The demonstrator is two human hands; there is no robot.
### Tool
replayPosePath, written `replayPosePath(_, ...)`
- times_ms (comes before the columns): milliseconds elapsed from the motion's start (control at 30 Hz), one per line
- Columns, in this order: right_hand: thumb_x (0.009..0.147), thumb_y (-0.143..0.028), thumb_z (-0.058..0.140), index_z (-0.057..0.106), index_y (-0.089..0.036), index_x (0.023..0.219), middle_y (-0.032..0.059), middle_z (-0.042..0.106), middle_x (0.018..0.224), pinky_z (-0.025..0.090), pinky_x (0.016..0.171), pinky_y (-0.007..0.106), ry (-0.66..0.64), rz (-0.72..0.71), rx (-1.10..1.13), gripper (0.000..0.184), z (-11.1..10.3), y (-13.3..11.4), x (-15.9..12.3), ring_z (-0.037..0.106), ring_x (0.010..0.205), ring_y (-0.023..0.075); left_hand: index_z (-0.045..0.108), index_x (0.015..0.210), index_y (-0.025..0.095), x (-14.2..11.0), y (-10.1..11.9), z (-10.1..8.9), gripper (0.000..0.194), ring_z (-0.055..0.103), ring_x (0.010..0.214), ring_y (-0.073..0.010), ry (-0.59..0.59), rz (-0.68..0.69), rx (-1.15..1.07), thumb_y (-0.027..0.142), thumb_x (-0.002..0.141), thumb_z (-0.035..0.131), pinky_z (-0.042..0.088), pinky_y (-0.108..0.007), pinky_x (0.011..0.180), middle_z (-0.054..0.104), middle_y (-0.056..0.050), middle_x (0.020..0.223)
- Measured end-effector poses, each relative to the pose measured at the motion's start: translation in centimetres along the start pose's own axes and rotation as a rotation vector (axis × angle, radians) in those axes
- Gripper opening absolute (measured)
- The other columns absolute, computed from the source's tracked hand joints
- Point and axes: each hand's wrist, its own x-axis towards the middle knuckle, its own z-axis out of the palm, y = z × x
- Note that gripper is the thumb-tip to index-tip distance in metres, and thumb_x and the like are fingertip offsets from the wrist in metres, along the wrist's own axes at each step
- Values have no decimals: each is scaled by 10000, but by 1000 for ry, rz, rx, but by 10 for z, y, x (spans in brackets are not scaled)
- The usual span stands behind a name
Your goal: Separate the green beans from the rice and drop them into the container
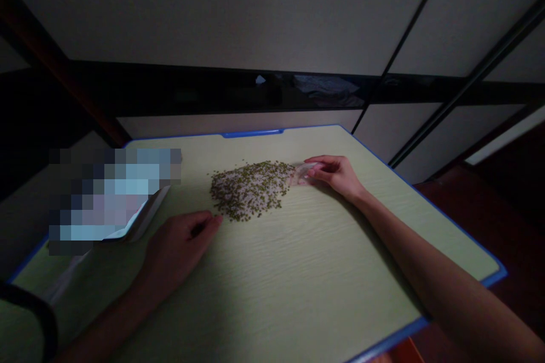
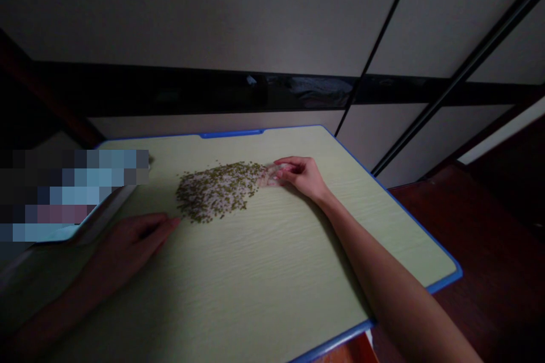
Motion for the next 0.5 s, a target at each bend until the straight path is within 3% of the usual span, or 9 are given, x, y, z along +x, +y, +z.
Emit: replayPosePath(500,597,-252,686,687,-116,886,18,626,611,453,546,258,-81,-10,-3,320,1,-2,-2,537,527,100,354,471,208,2,-4,2,381,415,476,-127,5,-8,16,481,736,336,246,-250,490,357,49,436)
